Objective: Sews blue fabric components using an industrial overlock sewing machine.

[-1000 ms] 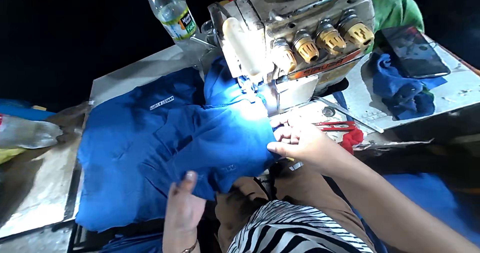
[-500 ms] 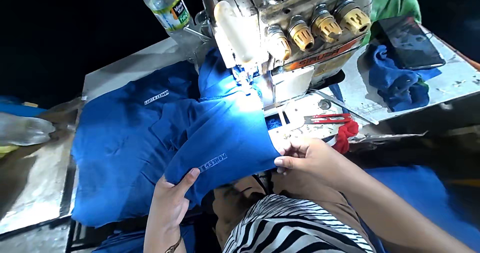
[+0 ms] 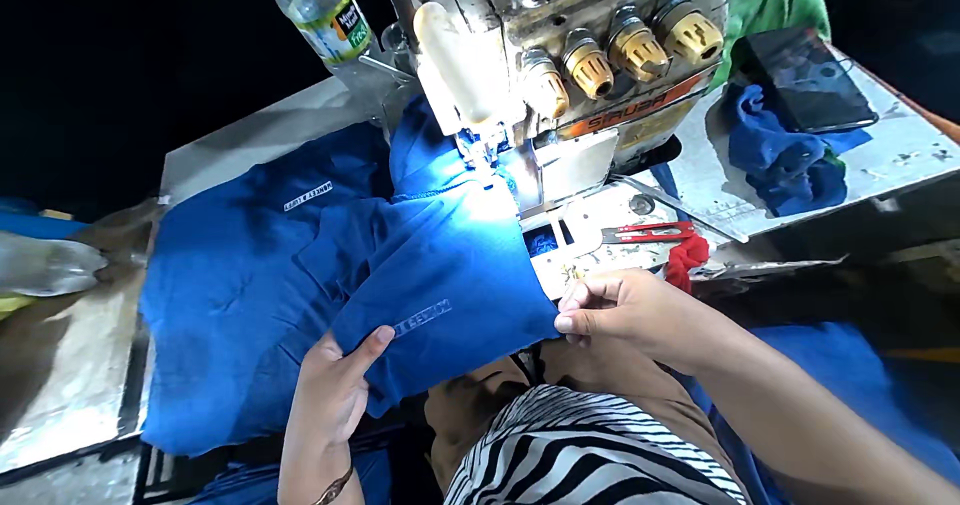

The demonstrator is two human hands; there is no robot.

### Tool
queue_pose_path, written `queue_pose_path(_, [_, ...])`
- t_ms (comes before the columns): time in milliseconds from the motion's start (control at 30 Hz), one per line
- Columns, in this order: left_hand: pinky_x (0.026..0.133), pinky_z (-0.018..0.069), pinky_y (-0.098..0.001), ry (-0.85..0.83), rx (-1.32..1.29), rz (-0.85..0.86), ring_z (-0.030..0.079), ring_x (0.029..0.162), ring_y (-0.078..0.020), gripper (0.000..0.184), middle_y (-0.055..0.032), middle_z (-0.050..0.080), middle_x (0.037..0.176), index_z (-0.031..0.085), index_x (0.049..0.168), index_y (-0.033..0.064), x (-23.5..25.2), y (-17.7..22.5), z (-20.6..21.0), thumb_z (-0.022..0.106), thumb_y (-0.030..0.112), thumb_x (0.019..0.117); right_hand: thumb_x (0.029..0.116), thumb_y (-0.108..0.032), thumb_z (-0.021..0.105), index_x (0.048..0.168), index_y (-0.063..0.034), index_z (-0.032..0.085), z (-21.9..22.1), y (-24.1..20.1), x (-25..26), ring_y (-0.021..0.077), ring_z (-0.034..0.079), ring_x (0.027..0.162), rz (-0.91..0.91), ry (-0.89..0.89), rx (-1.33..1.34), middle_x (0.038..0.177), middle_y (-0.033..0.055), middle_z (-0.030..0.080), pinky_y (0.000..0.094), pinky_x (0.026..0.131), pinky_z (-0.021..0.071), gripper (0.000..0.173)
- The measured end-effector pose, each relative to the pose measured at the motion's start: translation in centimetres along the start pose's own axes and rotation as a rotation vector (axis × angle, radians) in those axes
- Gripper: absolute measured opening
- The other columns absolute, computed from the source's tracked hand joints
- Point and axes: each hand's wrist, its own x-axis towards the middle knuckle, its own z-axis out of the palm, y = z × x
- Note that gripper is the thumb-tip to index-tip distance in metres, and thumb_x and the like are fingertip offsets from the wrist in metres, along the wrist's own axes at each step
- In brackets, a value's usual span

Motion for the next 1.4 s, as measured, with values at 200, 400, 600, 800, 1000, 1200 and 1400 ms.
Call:
queue_pose_path(200, [0.079,0.0633,-0.0300,-0.023,0.019,-0.009,0.074,0.089,-0.0124,0.031,-0.0061,0.076,0.100,0.070,0.112,0.0049,-0.3,0.1,-0.6,0.077,0.007,0.0816,0.0907,-0.017,0.078,0.083,-0.0075,0.074,-0.6,-0.1,0.1,0.0127,0.066,0.067,0.004,-0.004,-0.015,0.076,0.0058,0.071,0.0246,0.063,0.0567,0.012])
queue_pose_path(400, [0.079,0.0631,-0.0294,-0.060,0.003,0.019,0.074,0.089,-0.0119,0.031,-0.0054,0.076,0.099,0.072,0.108,0.0068,-0.4,0.0,-1.1,0.082,0.012,0.0796,0.0907,-0.017,0.078,0.082,-0.0083,0.074,-0.7,-0.4,0.2,0.0121,0.065,0.065,0.015,-0.005,-0.037,0.075,0.0058,0.070,0.0238,0.060,0.0543,0.013])
queue_pose_path(600, [0.086,0.0624,-0.0324,-0.019,0.021,-0.012,0.073,0.098,-0.0139,0.034,-0.0065,0.073,0.110,0.063,0.123,0.0026,-0.5,0.0,0.6,0.066,0.000,0.0897,0.0892,-0.002,0.074,0.107,-0.0055,0.065,-0.1,-0.6,0.7,0.0138,0.066,0.065,0.051,-0.001,0.046,0.080,0.0069,0.069,0.0255,0.061,0.0573,0.020])
queue_pose_path(800, [0.091,0.0606,-0.0391,-0.059,-0.318,-0.151,0.072,0.103,-0.0180,0.037,-0.0089,0.072,0.111,0.064,0.125,0.0099,-2.5,-0.1,5.5,0.065,0.036,0.0986,0.0947,-0.011,0.071,0.093,-0.0079,0.073,-0.4,0.3,0.2,0.0132,0.067,0.070,-0.041,-0.070,-0.004,0.082,0.0064,0.072,0.0238,0.063,0.0564,0.004])
queue_pose_path(1000, [0.082,0.0616,-0.0265,0.193,0.124,0.212,0.071,0.090,-0.0052,0.017,0.0056,0.073,0.098,0.066,0.115,0.0140,-1.4,-1.3,7.4,0.065,0.023,0.0998,0.0926,-0.009,0.072,0.097,-0.0095,0.073,-0.1,1.0,0.2,0.0123,0.068,0.074,-0.123,-0.040,0.032,0.084,0.0052,0.072,0.0240,0.069,0.0586,0.005])
queue_pose_path(1200, [0.079,0.0570,-0.0198,0.217,0.403,0.250,0.066,0.088,0.0045,0.019,0.0111,0.069,0.094,0.067,0.111,0.0149,0.3,0.0,6.6,0.062,0.031,0.1017,0.0908,-0.008,0.073,0.099,-0.0091,0.072,0.8,0.7,0.4,0.0119,0.068,0.072,-0.163,0.027,0.044,0.083,0.0051,0.071,0.0234,0.069,0.0586,0.008])
queue_pose_path(1400, [0.075,0.0547,-0.0192,0.129,0.532,0.277,0.065,0.083,0.0027,0.025,0.0050,0.068,0.094,0.066,0.116,0.0113,2.6,2.6,6.4,0.061,0.032,0.1027,0.0916,-0.008,0.074,0.120,-0.0117,0.066,1.0,-1.0,0.7,0.0092,0.067,0.070,-0.173,0.063,-0.028,0.083,0.0009,0.071,0.0231,0.067,0.0581,0.030])
